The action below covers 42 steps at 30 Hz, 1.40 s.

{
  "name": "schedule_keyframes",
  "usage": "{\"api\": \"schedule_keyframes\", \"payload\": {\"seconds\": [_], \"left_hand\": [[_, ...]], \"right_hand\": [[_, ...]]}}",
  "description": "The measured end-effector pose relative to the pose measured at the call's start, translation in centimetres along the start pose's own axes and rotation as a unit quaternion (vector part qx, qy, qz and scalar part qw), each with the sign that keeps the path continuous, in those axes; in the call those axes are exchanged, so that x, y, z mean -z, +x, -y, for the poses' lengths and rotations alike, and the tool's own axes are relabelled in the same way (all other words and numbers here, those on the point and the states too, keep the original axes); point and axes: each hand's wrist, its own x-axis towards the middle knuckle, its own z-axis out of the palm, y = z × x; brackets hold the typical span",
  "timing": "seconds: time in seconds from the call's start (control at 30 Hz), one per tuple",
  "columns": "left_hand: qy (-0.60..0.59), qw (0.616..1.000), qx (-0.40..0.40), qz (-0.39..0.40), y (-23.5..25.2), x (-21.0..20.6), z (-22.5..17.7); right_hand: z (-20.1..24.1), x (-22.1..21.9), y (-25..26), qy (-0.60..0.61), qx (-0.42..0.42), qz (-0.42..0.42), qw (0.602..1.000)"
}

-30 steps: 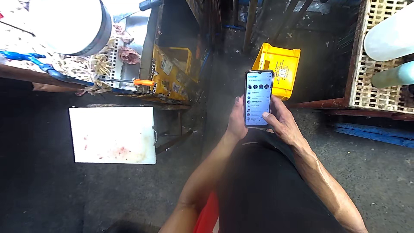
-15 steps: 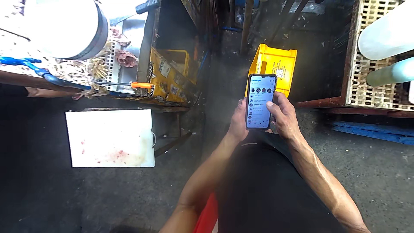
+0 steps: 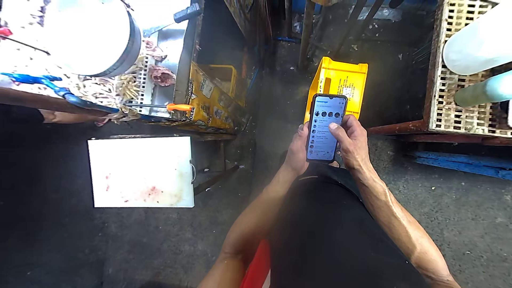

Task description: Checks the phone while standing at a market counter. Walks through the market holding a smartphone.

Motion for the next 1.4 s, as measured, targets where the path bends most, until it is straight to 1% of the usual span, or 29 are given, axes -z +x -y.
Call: {"api": "schedule_keyframes", "payload": {"seconds": [0.43, 0.97, 1.07, 1.17, 1.3, 1.4], "left_hand": [[0.003, 1.000, 0.006, 0.003, -0.3, 0.2, 0.0], [-0.002, 1.000, 0.001, 0.001, -0.4, 0.0, 0.3], [-0.012, 1.000, 0.008, 0.005, -0.5, -0.3, 1.0], [-0.031, 0.999, 0.027, 0.002, -0.3, -0.5, 1.9], [-0.028, 0.998, 0.058, 0.007, 0.4, -1.5, 3.4], [-0.012, 0.996, 0.070, 0.046, 0.7, -3.6, 4.3]], "right_hand": [[-0.4, 0.0, -0.5, 0.014, 0.026, 0.000, 1.000], [-0.5, 0.6, -0.8, 0.003, 0.017, 0.003, 1.000], [-1.6, 2.1, -1.6, 0.008, 0.030, -0.016, 0.999], [-3.7, 4.4, -3.0, 0.053, 0.033, -0.029, 0.998], [-6.4, 7.6, -6.2, 0.053, -0.011, -0.091, 0.994], [-7.6, 10.1, -8.9, 0.068, -0.041, -0.138, 0.987]]}}
